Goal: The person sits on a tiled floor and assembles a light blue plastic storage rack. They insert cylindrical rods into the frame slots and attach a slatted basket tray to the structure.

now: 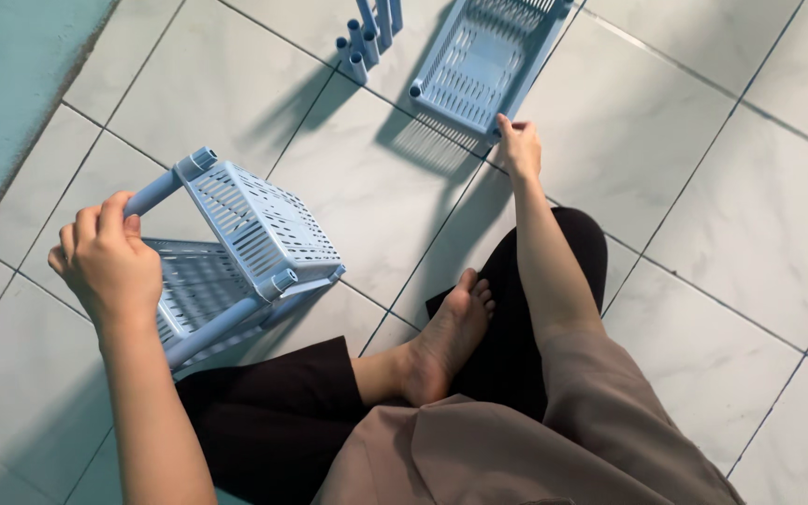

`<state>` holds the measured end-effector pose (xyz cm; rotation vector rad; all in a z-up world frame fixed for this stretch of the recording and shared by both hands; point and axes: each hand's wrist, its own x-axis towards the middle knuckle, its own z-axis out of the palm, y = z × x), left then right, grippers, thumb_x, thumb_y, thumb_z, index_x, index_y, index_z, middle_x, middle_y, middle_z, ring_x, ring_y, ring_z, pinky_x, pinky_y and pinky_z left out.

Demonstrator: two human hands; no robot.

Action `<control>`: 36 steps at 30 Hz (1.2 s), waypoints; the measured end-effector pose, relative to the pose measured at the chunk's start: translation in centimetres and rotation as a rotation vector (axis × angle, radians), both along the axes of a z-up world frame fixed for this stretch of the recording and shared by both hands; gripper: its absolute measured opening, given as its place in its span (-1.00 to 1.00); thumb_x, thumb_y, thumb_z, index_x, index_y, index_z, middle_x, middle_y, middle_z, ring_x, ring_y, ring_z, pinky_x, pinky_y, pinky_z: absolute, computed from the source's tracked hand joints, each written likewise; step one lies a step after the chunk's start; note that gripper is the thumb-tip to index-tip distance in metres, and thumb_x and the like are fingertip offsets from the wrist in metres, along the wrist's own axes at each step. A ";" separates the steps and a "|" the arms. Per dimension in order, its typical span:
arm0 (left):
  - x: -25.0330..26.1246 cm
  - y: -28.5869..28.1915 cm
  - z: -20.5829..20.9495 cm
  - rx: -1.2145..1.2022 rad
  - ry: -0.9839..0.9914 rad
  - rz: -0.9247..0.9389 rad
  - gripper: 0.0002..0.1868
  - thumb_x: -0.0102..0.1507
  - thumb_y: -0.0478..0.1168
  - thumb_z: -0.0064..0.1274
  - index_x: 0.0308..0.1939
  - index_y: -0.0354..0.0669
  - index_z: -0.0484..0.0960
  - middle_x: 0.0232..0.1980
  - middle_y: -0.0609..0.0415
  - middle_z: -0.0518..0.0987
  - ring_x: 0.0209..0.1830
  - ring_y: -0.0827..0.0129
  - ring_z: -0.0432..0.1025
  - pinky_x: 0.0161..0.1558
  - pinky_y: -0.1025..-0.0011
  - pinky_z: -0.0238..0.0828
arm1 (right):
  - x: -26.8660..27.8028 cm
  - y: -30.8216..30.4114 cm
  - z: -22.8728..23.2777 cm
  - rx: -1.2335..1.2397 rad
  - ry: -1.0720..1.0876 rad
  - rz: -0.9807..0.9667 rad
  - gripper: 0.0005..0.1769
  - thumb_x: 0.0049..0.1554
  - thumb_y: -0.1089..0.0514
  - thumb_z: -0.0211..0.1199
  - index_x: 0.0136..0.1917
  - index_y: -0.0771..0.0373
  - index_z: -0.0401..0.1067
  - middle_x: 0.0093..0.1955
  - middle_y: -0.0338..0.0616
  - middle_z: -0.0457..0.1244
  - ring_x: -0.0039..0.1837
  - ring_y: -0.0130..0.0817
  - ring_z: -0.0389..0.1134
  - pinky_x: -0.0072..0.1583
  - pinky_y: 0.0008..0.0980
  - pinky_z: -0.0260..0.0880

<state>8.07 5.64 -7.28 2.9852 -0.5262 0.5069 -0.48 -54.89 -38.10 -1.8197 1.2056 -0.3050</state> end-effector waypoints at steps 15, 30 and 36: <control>-0.4 -0.7 0.6 -0.008 -0.001 0.006 -0.85 0.50 -0.29 0.04 0.13 0.01 0.59 0.06 0.12 0.54 0.18 0.14 0.37 0.23 0.04 0.14 | 0.1 1.0 6.3 0.597 -0.473 -0.074 -0.65 0.11 0.04 0.41 0.01 0.20 0.33 -0.07 -0.21 0.27 -0.04 -0.47 0.35 -0.03 -0.32 0.59; -0.3 -1.0 0.4 -0.044 -0.081 -0.013 -0.78 0.44 -0.28 0.07 0.16 0.02 0.63 0.09 0.08 0.56 0.18 0.08 0.39 0.18 -0.07 0.14 | -5.9 3.2 13.8 0.556 -0.701 -0.038 -0.74 0.22 0.10 0.29 -0.02 0.32 0.31 -0.07 -0.10 0.27 -0.06 -0.30 0.46 0.08 -0.17 0.61; -0.8 -1.7 0.6 -0.041 -0.129 0.007 -0.80 0.39 -0.26 0.09 0.09 0.04 0.64 0.06 0.09 0.57 0.12 0.08 0.40 0.17 -0.16 0.10 | -10.8 7.9 17.4 0.500 -0.784 0.001 -0.75 0.24 0.11 0.23 -0.01 0.30 0.26 -0.04 -0.09 0.26 0.01 -0.25 0.46 0.06 -0.04 0.59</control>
